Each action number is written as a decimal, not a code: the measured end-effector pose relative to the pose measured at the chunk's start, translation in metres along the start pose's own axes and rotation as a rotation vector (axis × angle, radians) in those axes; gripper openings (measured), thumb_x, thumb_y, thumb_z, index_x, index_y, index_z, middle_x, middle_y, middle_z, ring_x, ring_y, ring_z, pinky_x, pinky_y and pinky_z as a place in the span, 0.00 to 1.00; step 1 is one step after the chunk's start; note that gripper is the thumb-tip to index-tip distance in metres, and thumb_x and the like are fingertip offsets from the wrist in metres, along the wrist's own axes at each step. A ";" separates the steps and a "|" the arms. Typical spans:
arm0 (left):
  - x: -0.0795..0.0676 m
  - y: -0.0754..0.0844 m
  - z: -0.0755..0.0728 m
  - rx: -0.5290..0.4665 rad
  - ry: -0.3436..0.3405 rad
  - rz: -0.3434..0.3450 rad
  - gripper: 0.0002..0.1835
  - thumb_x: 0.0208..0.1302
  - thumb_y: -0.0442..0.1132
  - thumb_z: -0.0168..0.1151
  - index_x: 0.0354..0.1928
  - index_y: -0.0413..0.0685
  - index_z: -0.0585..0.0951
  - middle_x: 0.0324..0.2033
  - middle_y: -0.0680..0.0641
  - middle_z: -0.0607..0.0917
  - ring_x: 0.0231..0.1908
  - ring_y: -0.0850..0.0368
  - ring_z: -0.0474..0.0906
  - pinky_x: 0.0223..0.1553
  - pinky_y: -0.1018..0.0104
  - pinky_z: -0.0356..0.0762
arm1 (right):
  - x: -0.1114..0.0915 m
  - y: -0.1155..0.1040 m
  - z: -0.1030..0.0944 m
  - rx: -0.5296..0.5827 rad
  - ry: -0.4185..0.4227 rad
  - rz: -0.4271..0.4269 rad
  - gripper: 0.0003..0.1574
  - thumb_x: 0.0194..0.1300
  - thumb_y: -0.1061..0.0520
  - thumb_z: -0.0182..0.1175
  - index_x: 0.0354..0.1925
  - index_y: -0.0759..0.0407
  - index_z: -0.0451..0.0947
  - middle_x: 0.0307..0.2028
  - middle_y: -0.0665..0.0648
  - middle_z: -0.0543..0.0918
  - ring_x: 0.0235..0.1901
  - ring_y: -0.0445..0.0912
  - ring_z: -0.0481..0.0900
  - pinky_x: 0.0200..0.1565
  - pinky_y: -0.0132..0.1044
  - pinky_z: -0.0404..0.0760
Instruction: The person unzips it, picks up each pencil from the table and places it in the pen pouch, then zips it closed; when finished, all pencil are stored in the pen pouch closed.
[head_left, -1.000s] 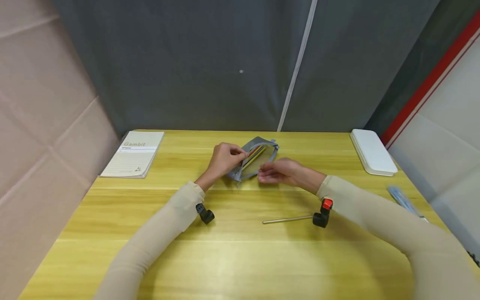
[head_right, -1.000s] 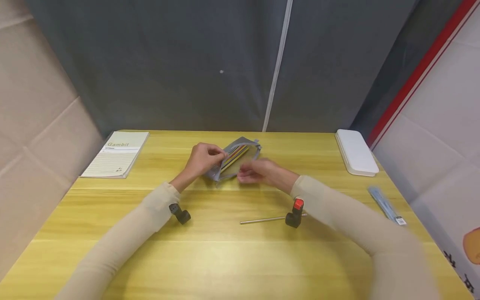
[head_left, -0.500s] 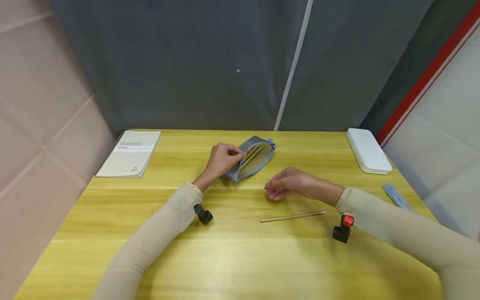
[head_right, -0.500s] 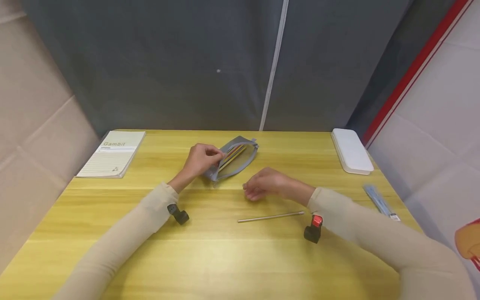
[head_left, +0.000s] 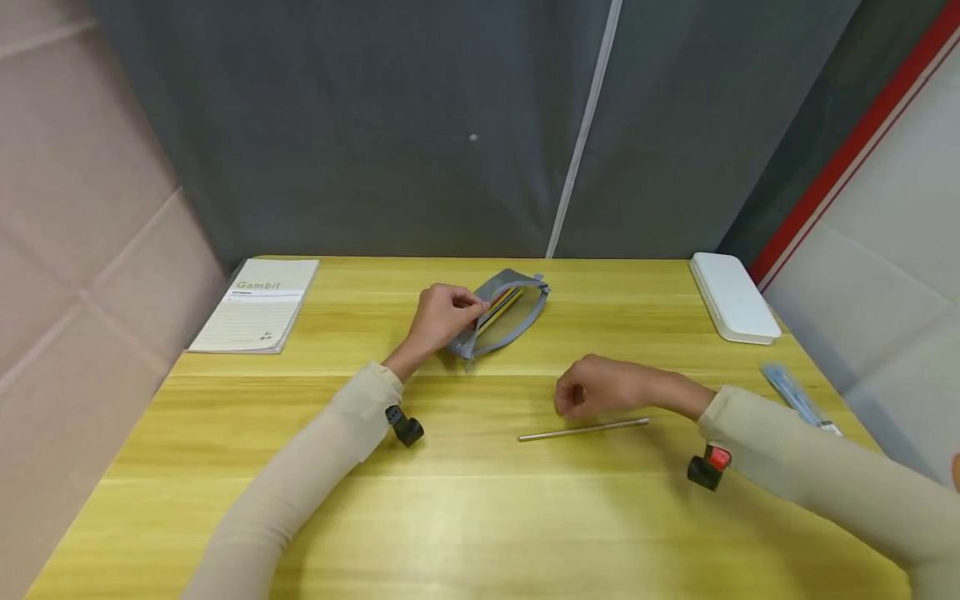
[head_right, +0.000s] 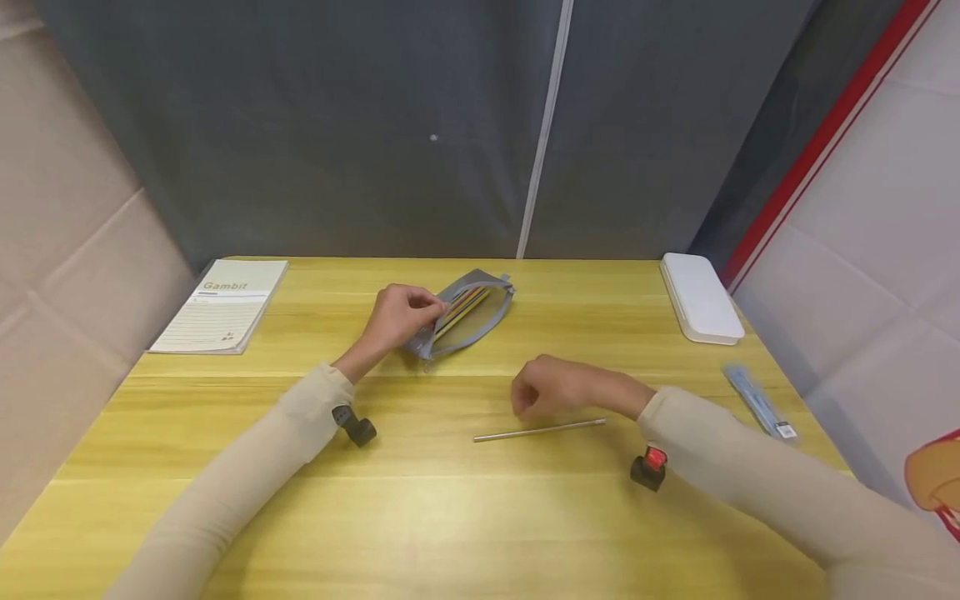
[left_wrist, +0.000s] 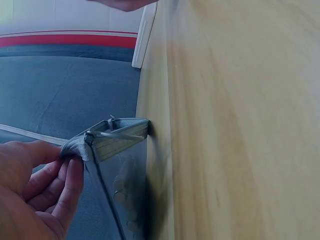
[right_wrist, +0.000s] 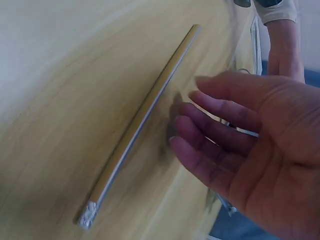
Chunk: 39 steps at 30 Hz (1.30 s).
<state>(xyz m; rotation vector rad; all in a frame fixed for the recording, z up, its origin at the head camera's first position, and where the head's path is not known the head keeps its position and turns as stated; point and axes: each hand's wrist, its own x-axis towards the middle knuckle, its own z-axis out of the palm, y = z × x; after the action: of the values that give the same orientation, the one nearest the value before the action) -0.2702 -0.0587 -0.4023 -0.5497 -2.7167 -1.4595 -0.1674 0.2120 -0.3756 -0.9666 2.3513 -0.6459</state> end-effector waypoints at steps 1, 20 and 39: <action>0.001 0.000 0.000 0.001 0.000 0.005 0.11 0.66 0.44 0.68 0.37 0.43 0.91 0.30 0.45 0.91 0.24 0.57 0.86 0.33 0.61 0.84 | -0.002 -0.001 0.000 -0.017 -0.013 -0.001 0.04 0.64 0.65 0.65 0.36 0.57 0.84 0.33 0.50 0.84 0.33 0.36 0.76 0.38 0.29 0.77; 0.001 -0.005 -0.003 -0.009 -0.002 0.008 0.10 0.66 0.43 0.68 0.36 0.44 0.91 0.29 0.43 0.91 0.26 0.55 0.86 0.36 0.60 0.84 | -0.007 0.005 0.033 -0.381 0.091 0.018 0.16 0.48 0.71 0.59 0.24 0.50 0.71 0.24 0.44 0.67 0.25 0.35 0.61 0.27 0.28 0.62; 0.006 -0.004 -0.004 -0.033 -0.004 0.005 0.09 0.66 0.42 0.68 0.37 0.43 0.91 0.30 0.41 0.91 0.29 0.46 0.88 0.34 0.61 0.84 | 0.011 0.019 -0.014 0.223 0.118 0.137 0.04 0.60 0.64 0.63 0.36 0.62 0.81 0.26 0.51 0.80 0.26 0.43 0.76 0.31 0.35 0.78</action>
<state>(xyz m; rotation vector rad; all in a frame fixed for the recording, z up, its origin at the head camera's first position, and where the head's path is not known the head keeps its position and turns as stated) -0.2774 -0.0623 -0.4023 -0.5613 -2.6974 -1.5056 -0.1924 0.2189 -0.3799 -0.6797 2.3596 -0.9088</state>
